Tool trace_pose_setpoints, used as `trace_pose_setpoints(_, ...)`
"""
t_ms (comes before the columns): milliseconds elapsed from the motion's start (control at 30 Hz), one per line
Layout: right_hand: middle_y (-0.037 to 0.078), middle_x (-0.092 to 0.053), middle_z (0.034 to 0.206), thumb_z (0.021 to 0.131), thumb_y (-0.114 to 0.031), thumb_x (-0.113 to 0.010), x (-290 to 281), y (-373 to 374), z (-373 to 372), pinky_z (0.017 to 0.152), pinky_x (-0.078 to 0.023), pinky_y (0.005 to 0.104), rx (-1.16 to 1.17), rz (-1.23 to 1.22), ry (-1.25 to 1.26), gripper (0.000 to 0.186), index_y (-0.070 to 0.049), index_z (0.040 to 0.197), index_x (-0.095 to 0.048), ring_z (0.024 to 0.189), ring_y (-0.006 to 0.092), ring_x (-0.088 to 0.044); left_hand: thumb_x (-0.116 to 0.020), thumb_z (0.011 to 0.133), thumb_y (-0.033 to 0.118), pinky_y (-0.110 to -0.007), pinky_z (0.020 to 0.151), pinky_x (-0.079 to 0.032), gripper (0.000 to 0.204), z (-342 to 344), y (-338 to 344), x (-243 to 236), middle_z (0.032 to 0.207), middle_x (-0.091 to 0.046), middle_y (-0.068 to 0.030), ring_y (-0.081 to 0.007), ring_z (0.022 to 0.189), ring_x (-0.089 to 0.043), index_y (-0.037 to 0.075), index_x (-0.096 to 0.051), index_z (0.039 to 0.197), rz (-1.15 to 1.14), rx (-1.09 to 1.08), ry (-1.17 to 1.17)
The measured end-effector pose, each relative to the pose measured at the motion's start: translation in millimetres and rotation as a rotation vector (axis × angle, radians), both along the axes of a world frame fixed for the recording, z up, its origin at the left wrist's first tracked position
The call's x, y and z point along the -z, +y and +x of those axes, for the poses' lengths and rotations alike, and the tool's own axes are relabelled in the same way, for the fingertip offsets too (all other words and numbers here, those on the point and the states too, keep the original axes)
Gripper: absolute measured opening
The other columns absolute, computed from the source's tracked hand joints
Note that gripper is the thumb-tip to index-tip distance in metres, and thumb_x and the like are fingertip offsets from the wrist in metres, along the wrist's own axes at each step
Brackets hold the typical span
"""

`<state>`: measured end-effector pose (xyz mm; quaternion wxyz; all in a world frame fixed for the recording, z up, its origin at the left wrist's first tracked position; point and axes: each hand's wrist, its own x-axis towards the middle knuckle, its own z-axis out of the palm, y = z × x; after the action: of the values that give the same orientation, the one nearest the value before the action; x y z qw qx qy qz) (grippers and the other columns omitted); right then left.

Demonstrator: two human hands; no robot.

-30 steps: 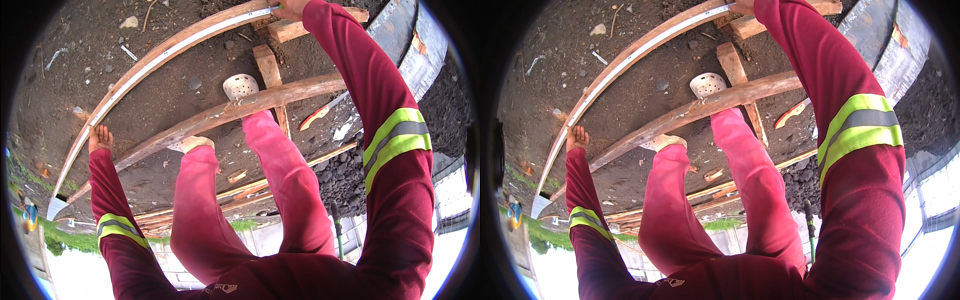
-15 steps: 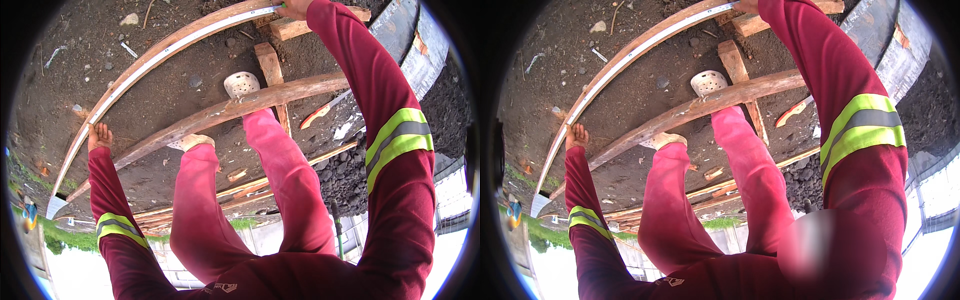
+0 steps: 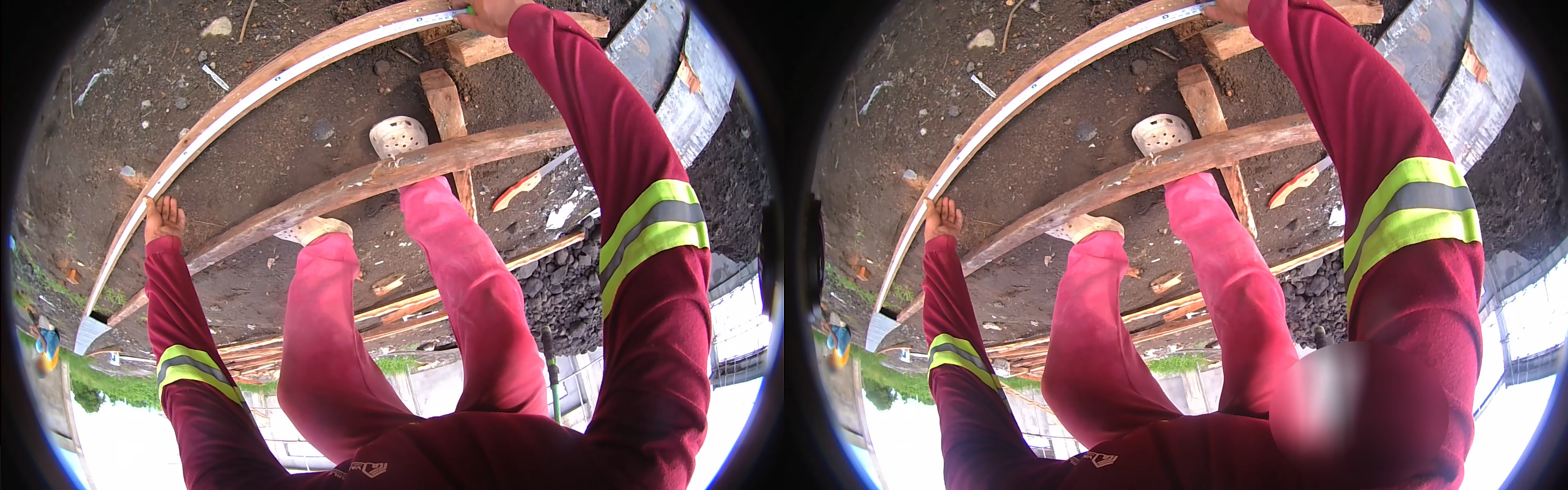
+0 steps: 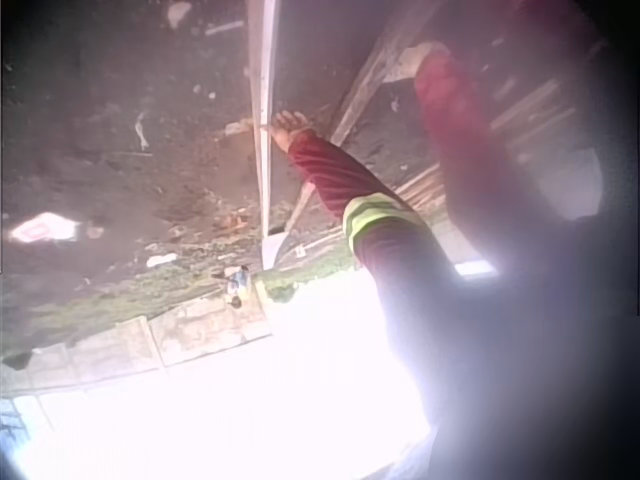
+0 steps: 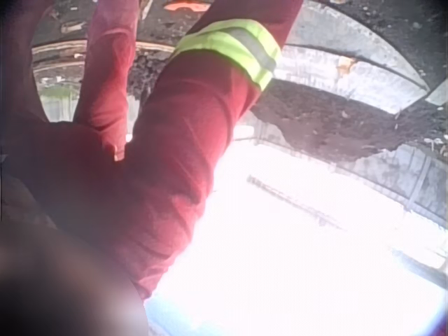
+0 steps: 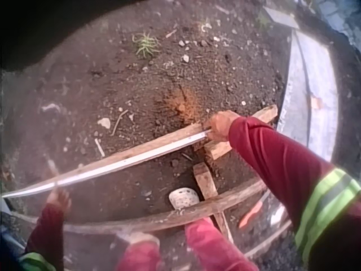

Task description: The person positions a long wooden plank on a makeshift support, then uses a hand saw to cut it. After cutting, the person measures the plank with a tape measure and marks it with a pencil.

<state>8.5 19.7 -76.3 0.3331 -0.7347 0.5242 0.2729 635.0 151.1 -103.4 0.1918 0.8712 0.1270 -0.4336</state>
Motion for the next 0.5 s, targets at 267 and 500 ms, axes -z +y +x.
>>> trace_pose_setpoints(267, 0.015, -0.065, 0.08, 0.073, -0.026, -0.058, 0.0, 1.1, -2.0, 0.071, -0.05, 0.0432, -0.019, -0.005, -0.021, 0.029, -0.019, 0.099, -0.066, 0.078, 0.0341, -0.062, -0.054, 0.084, 0.051, -0.033, 0.087, -0.038, 0.048, 1.2, 0.0, 2.0, 0.101, -0.06, 0.0028, -0.0127, 0.095, -0.055, 0.01, -0.056, 0.108, 0.012, -0.008, -0.014)
trace_pose_setpoints(500, 0.015, -0.064, 0.08, 0.071, -0.026, -0.058, 6.0, 6.8, -7.6, 0.071, -0.05, 0.0433, -0.066, -0.125, -0.121, 0.027, -0.016, 0.095, -0.066, 0.078, 0.034, -0.062, -0.053, 0.086, 0.049, -0.034, 0.085, -0.039, 0.045, 1.8, -0.2, 2.1, 0.1, -0.06, 0.0032, -0.0126, 0.094, -0.055, 0.01, -0.056, 0.107, 0.0, -0.029, -0.006)
